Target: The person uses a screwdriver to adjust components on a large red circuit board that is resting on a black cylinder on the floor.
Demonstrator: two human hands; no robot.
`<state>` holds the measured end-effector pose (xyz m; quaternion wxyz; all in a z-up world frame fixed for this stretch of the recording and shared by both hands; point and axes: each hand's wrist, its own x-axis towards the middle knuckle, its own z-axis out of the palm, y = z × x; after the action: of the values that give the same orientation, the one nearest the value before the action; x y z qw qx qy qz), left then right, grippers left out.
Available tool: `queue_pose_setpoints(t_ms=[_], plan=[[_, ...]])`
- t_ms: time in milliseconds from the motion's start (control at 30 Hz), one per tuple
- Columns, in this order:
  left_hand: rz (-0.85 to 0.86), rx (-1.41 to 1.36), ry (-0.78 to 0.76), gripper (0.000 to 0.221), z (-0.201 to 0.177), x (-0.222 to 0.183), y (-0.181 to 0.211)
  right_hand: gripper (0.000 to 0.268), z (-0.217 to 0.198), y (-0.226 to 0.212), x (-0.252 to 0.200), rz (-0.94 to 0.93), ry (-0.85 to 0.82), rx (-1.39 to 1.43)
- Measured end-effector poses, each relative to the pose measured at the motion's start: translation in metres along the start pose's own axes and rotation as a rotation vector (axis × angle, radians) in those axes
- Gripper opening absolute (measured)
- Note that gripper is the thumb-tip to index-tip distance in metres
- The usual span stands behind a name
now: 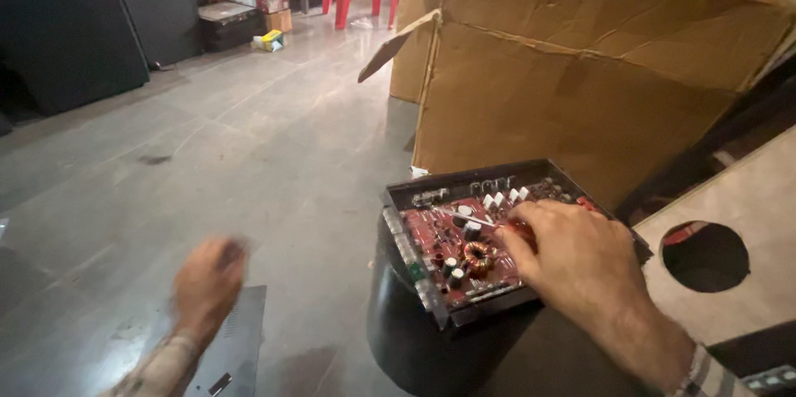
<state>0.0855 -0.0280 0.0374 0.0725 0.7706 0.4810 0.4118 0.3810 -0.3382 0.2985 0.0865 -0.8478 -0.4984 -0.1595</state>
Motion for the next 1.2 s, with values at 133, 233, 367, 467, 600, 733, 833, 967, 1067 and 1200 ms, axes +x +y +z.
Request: queue_pose_setpoints(t_ms=[133, 233, 367, 467, 600, 733, 833, 967, 1067, 1200], plan=[[0.420, -0.475, -0.146, 0.018, 0.003, 0.095, 0.148, 0.030, -0.001, -0.004, 0.007, 0.016, -0.009, 0.029], [0.624, -0.450, -0.431, 0.024, 0.009, 0.132, 0.231, 0.030, -0.004, -0.007, 0.009, 0.005, 0.003, 0.023], [0.383, -0.300, -0.885, 0.039, 0.020, 0.131, 0.278, 0.030, -0.007, -0.005, 0.007, -0.016, 0.051, 0.038], [0.494, -0.056, -0.755, 0.031, 0.029, 0.115, 0.277, 0.030, -0.005, -0.002, 0.007, 0.005, 0.005, 0.031], [0.373, -0.212, -0.605, 0.020, 0.042, 0.093, 0.264, 0.030, 0.004, 0.003, 0.000, -0.070, 0.080, 0.085], [0.375, -0.289, -0.517, 0.017, 0.045, 0.088, 0.254, 0.030, 0.009, 0.002, 0.001, -0.080, 0.035, 0.061], [0.350, -0.258, -0.494, 0.015, 0.047, 0.085, 0.256, 0.032, 0.011, 0.003, 0.000, -0.071, 0.032, 0.073], [0.355, -0.222, -0.483, 0.015, 0.046, 0.086, 0.261, 0.034, 0.010, 0.008, 0.002, -0.055, 0.045, 0.058], [0.350, -0.242, -0.509, 0.019, 0.040, 0.089, 0.262, 0.033, 0.010, 0.010, 0.003, -0.050, 0.066, 0.127], [0.279, -0.187, -0.552, 0.018, 0.034, 0.086, 0.266, 0.034, 0.014, 0.012, 0.002, -0.044, 0.017, 0.087]])
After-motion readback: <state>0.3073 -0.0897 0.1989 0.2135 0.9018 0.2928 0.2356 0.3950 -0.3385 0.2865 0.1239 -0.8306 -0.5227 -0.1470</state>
